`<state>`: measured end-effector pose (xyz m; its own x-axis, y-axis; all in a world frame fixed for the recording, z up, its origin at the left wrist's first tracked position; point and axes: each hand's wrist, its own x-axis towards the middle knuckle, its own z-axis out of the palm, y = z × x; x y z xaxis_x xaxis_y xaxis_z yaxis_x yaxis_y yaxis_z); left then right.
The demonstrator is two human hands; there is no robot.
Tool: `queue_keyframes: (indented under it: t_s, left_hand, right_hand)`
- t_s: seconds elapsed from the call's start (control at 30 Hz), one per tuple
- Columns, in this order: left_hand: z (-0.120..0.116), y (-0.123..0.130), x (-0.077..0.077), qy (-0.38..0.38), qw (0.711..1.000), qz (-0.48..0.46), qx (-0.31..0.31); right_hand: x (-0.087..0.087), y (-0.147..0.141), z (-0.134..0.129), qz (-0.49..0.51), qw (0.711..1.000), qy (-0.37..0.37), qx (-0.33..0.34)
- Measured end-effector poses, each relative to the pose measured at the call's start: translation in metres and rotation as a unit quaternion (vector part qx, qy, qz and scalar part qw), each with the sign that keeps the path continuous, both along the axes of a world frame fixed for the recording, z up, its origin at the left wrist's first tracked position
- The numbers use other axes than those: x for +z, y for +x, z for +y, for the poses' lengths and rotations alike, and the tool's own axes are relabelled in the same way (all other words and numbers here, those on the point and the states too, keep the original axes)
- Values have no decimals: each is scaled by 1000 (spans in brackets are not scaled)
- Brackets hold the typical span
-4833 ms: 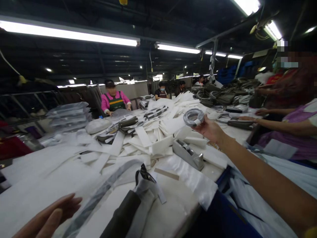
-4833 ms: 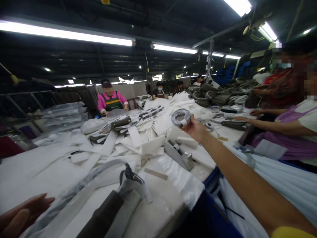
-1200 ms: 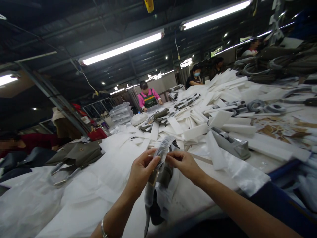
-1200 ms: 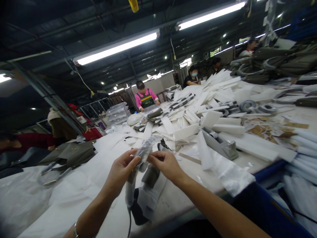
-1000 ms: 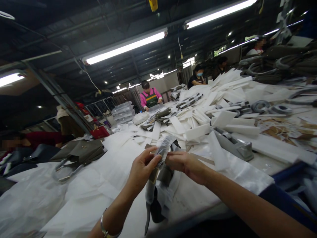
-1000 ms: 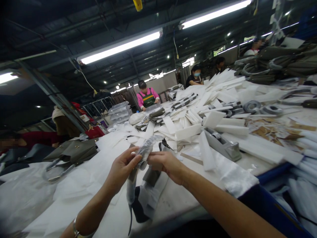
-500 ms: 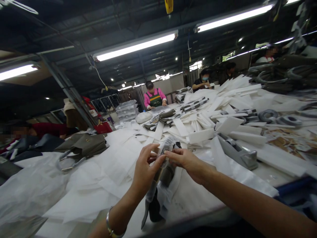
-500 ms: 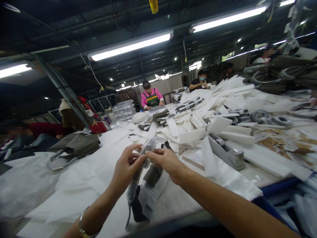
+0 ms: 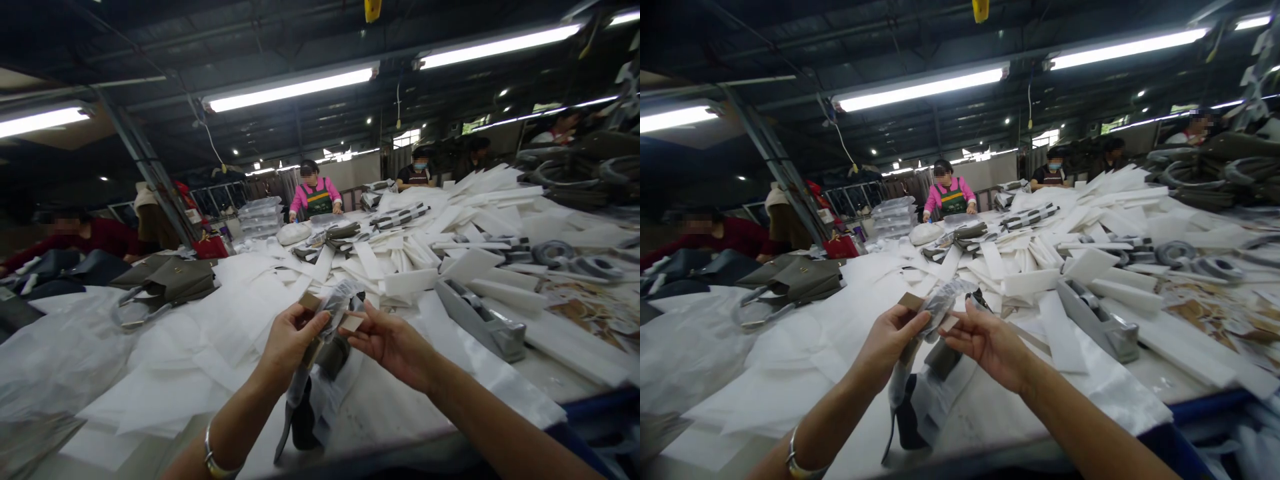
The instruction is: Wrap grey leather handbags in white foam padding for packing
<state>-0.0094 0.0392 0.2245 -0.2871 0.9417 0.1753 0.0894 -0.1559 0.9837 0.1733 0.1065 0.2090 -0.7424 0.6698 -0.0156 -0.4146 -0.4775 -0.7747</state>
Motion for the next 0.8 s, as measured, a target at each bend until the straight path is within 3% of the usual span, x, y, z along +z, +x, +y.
queue_keyframes:
  t_s: [0.17,0.37,0.5,0.67,0.8]
  left_hand:
    - [-3,0,5,54,994,95,-18]
    - [-9,7,14,124,961,242,44]
    - [-12,11,10,145,946,279,82]
    - [-20,13,10,124,941,306,68]
    - [-20,14,10,139,892,410,130]
  right_hand:
    - [-9,-14,-16,2,996,59,-67]
    - [-9,-31,-22,-36,981,109,-153]
    - [-16,-38,-20,-45,970,134,-198]
    - [-24,-41,-20,-78,963,151,-211]
    - [-23,-42,-24,-73,961,158,-217]
